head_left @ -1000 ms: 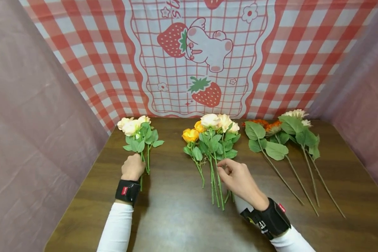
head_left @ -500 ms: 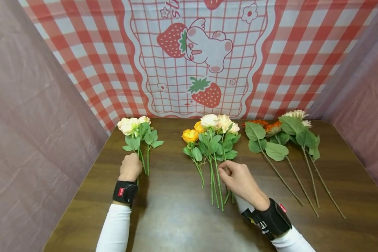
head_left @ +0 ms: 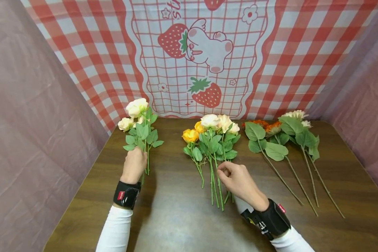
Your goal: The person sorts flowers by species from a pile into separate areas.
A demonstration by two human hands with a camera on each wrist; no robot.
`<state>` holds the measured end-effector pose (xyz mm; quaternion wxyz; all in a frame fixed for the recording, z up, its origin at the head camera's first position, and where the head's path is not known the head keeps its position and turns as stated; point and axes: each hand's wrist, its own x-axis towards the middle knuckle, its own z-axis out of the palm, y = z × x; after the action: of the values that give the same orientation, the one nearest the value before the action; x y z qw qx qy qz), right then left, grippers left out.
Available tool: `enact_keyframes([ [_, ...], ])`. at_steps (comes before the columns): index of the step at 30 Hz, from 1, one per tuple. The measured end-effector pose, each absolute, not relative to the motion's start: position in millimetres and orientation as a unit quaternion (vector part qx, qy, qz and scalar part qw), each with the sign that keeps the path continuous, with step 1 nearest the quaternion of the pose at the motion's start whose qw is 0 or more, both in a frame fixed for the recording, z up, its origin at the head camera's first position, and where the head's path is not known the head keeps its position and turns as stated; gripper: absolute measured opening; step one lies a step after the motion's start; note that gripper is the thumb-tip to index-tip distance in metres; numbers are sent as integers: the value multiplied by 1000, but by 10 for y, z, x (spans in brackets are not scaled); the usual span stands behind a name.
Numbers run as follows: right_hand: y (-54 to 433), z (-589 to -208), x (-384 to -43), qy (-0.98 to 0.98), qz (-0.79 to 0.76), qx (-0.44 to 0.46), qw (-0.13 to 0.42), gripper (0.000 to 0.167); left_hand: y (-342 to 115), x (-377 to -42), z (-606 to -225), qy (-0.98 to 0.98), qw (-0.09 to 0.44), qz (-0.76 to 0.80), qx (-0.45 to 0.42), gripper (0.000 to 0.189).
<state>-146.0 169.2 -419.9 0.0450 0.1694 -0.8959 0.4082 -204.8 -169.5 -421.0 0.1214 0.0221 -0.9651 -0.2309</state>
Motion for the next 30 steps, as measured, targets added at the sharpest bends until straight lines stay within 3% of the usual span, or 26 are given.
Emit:
enact_keyframes([
  [6,1650,-4208,-1444,-891,412,186,47,10,-1471,-1951,-4085,-947,188,-255,-47,16],
  [11,1623,-4216,-1417,-880,428,205,33,11,-1259,-1826,-3988,-930,209,-282,-106,12],
  [25,1446,-4325,-1348,-843,448,295,31,16,-619,-1444,-3990,-860,145,-406,-272,6],
  [30,1378,-4387,-1315,-825,463,324,19,2,-485,-1369,-4057,-842,87,-445,-293,8],
])
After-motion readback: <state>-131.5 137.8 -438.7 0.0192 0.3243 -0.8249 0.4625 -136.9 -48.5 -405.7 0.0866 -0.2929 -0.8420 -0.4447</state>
